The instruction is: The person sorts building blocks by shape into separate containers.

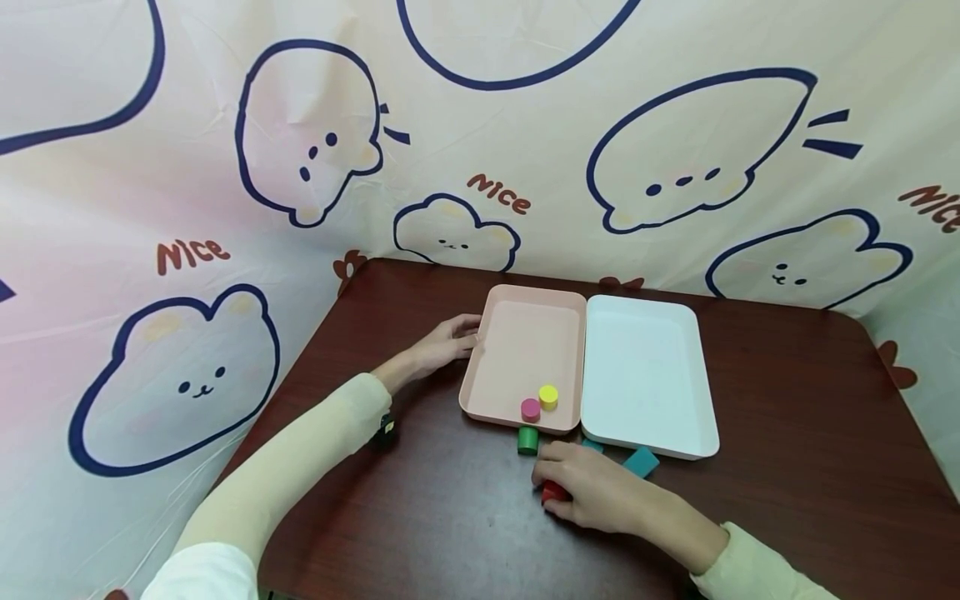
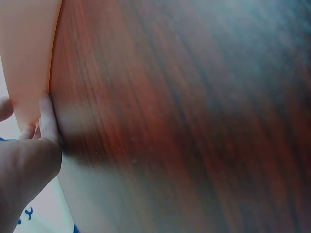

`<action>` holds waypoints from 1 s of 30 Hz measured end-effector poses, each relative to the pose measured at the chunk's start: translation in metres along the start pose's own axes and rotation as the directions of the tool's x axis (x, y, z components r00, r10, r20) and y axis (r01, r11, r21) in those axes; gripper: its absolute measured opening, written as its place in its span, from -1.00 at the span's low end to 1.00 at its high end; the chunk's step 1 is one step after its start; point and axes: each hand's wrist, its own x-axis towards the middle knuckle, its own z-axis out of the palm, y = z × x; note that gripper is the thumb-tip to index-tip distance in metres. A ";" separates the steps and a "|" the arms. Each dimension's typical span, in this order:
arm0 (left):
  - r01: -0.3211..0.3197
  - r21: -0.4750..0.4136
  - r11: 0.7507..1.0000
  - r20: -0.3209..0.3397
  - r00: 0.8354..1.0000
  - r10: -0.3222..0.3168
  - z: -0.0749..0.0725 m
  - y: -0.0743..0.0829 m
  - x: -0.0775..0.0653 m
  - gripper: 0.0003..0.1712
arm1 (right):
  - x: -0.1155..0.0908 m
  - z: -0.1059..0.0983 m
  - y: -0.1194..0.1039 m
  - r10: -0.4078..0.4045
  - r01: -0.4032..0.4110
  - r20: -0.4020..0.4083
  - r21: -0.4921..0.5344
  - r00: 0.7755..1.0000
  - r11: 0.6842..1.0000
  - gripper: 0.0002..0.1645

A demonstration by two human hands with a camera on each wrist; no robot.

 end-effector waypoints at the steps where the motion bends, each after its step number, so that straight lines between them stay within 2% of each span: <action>1: -0.001 -0.003 1.000 0.000 1.000 0.001 0.000 0.000 0.000 -0.38 | 0.000 0.000 0.000 0.001 -0.001 -0.001 -0.001 1.000 1.000 -0.77; 12: -0.006 -0.040 0.999 -0.009 1.000 0.006 0.000 -0.003 0.003 -0.38 | 0.003 -0.003 -0.002 0.011 -0.011 -0.010 0.024 1.000 1.000 -0.75; 19: -0.002 -0.046 0.999 -0.019 1.000 0.001 0.002 -0.002 0.003 -0.38 | 0.007 -0.006 0.000 0.022 -0.021 -0.060 0.013 0.998 1.000 -0.76; 24: -0.002 -0.039 0.999 -0.023 1.000 0.001 0.002 -0.002 0.002 -0.38 | 0.010 -0.009 0.005 0.038 -0.033 -0.085 0.055 0.996 0.998 -0.76; 30: -0.002 -0.041 0.999 -0.019 1.000 0.001 0.002 -0.002 0.002 -0.37 | 0.014 -0.018 0.009 0.045 -0.028 -0.156 0.110 0.987 0.994 -0.71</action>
